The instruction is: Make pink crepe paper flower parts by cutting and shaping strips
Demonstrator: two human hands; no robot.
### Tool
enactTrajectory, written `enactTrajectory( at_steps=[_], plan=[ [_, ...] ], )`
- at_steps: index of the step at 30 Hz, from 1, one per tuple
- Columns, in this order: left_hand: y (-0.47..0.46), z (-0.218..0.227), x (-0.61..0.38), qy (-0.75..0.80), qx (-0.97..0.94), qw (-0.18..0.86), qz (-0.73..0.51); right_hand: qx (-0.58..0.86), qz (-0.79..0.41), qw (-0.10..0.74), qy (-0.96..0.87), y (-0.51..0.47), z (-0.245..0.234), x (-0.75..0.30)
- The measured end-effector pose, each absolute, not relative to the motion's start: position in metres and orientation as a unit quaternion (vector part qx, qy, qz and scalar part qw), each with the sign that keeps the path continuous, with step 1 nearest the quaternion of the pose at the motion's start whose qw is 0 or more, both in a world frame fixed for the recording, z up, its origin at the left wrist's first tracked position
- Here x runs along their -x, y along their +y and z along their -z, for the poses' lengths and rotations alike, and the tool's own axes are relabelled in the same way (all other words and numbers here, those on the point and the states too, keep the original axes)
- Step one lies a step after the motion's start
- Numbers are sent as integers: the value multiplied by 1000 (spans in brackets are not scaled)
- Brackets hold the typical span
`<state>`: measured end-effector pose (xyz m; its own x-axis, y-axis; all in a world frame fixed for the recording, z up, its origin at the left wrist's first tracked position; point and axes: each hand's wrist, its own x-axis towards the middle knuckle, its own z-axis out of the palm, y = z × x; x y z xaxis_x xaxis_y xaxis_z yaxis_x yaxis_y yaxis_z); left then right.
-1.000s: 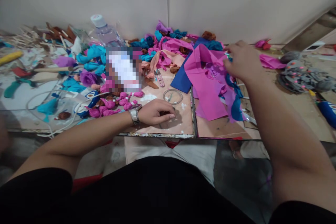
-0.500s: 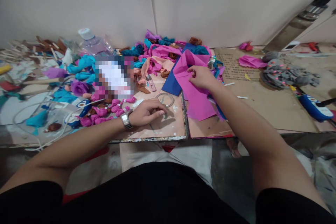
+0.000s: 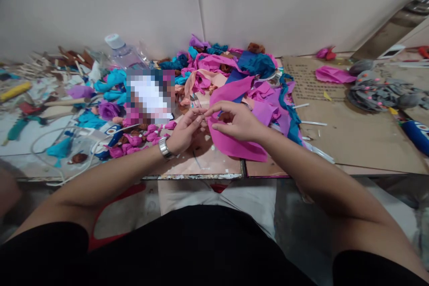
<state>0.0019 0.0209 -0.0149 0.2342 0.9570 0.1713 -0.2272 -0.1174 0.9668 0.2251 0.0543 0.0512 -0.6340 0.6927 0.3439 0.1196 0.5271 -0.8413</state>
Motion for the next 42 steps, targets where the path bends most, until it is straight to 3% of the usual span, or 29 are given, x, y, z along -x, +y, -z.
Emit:
enactTrajectory(
  at_steps=[6, 10, 32, 42],
  plan=[
    [21, 18, -3, 334, -512, 624, -486, 203, -541, 353, -736, 60, -31, -225],
    [20, 12, -4, 358, -518, 596, -499, 166, -580, 333, -725, 52, -23, -222],
    [19, 11, 2, 425, -543, 573, -442, 236, -628, 361, -648, 60, -2, -228],
    [16, 4, 1, 421, -623, 504, -425, 273, -663, 341, -608, 55, 5, -221]
  ],
)
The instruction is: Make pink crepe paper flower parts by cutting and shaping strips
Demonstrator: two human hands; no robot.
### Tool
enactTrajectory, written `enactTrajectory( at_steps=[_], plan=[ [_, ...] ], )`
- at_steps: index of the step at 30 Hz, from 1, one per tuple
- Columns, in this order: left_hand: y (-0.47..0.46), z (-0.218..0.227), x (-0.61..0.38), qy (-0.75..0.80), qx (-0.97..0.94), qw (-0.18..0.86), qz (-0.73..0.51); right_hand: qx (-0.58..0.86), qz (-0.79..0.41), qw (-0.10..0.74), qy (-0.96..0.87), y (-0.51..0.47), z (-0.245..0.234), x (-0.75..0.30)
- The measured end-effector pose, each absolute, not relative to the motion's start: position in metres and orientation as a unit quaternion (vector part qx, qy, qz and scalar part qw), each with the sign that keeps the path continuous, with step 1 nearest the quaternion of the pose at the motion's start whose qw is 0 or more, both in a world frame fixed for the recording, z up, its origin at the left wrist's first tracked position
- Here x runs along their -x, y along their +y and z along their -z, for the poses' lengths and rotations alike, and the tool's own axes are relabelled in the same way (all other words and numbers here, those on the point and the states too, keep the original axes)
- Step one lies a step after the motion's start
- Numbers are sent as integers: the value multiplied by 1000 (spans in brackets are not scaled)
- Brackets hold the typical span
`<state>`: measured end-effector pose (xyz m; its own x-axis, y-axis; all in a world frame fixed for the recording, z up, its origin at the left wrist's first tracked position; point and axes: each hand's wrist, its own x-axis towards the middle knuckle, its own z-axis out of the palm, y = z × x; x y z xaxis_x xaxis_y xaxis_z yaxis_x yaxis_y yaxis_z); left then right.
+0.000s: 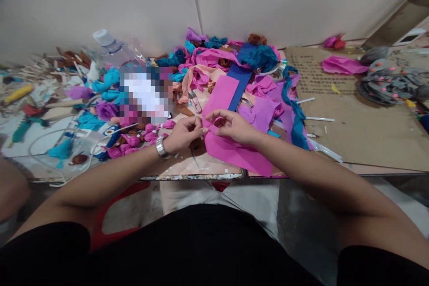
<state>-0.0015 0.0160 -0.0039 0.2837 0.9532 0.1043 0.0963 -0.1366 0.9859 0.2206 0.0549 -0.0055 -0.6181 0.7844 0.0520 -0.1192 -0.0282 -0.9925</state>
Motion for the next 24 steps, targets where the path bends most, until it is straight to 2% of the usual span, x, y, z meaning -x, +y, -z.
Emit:
enactTrajectory(
  at_steps=[3, 8, 14, 24],
  plan=[
    [15, 2, 0, 397, -639, 496, -434, 283, -636, 352, -625, 51, 1, -221],
    [12, 1, -1, 357, -655, 504, -436, 268, -630, 313, -658, 50, -2, -221],
    [12, 0, 0, 374, -634, 509, -447, 271, -608, 319, -675, 57, 0, -224],
    [14, 2, -2, 388, -578, 544, -468, 330, -557, 462, -606, 63, -9, -227]
  ],
)
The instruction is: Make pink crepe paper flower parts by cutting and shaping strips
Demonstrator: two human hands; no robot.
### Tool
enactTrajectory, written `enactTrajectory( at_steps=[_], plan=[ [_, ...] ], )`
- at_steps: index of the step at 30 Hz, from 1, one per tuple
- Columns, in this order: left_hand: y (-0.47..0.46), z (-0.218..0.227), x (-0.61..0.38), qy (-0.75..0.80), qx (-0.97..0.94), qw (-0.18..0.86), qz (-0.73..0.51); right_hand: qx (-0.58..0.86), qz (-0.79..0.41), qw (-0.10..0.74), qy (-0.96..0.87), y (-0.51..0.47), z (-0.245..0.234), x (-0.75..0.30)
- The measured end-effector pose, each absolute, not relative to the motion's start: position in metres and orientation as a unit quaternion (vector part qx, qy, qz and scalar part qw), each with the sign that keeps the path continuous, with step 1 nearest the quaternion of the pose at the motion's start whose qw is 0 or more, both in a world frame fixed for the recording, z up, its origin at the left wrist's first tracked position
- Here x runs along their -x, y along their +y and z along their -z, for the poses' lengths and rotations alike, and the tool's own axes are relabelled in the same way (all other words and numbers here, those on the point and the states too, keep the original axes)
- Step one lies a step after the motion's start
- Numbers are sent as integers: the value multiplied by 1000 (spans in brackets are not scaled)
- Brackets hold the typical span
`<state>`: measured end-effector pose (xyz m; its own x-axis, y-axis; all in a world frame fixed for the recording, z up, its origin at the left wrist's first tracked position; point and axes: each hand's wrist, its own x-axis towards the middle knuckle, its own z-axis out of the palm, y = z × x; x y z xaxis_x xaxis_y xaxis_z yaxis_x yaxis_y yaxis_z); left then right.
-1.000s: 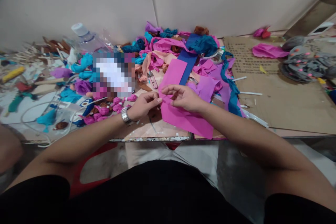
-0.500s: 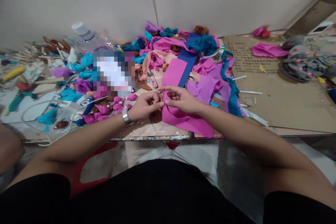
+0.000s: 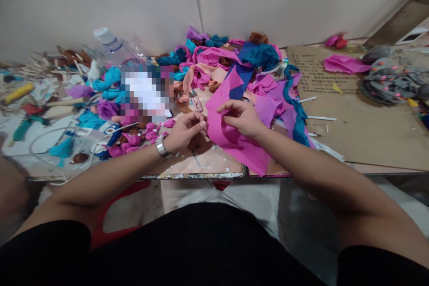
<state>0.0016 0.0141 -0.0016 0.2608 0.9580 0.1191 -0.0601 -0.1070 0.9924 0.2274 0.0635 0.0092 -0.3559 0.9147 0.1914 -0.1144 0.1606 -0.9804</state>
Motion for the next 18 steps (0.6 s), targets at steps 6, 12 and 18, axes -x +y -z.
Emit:
enactTrajectory(
  at_steps=[6, 12, 18],
  plan=[
    [15, 1, -2, 408, -556, 550, -472, 330, -556, 471, -600, 63, -8, -226],
    [16, 2, -1, 410, -530, 569, -476, 312, -569, 466, -602, 61, -7, -226],
    [15, 1, -1, 410, -535, 552, -491, 319, -540, 442, -641, 60, -6, -225]
  ],
)
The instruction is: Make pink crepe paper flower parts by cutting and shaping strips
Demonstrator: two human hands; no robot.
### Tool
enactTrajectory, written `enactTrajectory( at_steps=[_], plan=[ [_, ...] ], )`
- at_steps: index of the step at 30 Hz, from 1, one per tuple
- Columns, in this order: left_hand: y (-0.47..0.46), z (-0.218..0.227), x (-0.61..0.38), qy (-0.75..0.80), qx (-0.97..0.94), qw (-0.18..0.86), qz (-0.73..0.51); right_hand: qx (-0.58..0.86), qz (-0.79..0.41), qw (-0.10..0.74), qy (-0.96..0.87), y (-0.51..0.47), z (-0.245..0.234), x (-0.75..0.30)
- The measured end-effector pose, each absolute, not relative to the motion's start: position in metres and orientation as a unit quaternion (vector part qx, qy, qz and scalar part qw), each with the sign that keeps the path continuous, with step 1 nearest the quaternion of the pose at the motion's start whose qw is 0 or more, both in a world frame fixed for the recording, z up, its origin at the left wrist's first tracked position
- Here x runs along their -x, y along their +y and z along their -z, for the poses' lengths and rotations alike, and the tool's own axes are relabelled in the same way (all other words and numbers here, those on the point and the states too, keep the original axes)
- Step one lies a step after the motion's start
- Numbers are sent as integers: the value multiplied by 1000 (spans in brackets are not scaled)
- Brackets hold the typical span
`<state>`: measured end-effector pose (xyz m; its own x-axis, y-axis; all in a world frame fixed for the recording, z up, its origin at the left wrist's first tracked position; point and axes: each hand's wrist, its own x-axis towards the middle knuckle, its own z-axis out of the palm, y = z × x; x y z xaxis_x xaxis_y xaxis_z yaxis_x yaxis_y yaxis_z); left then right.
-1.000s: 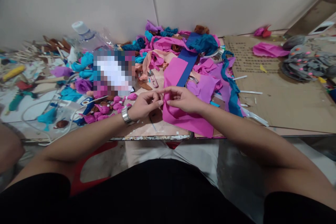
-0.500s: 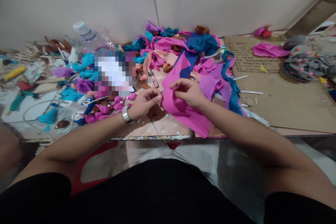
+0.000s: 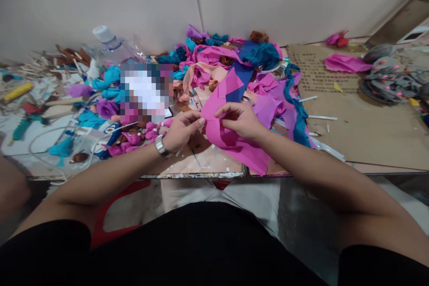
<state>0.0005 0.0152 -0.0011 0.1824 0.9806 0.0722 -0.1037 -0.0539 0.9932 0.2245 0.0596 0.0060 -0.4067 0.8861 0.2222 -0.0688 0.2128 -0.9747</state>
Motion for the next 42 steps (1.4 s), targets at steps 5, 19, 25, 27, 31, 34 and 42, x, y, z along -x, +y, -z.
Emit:
enactTrajectory(
  at_steps=[5, 19, 25, 27, 31, 34, 42],
  plan=[
    [18, 4, 2, 407, -496, 558, -526, 312, -544, 449, -637, 62, -7, -225],
    [30, -6, 1, 403, -380, 541, -633, 352, -557, 465, -591, 68, -6, -227],
    [32, -5, 5, 392, -351, 547, -652, 353, -589, 473, -552, 67, -7, -226],
    [34, -3, 7, 387, -351, 545, -657, 351, -584, 482, -550, 69, -5, -225],
    [36, -2, 10, 384, -349, 539, -664, 350, -554, 508, -559, 73, -2, -226],
    [38, -3, 13, 387, -355, 522, -672, 357, -554, 510, -552, 74, -1, -226],
    [42, 2, 14, 387, -357, 480, -702, 338, -544, 562, -523, 76, 3, -225]
  ],
)
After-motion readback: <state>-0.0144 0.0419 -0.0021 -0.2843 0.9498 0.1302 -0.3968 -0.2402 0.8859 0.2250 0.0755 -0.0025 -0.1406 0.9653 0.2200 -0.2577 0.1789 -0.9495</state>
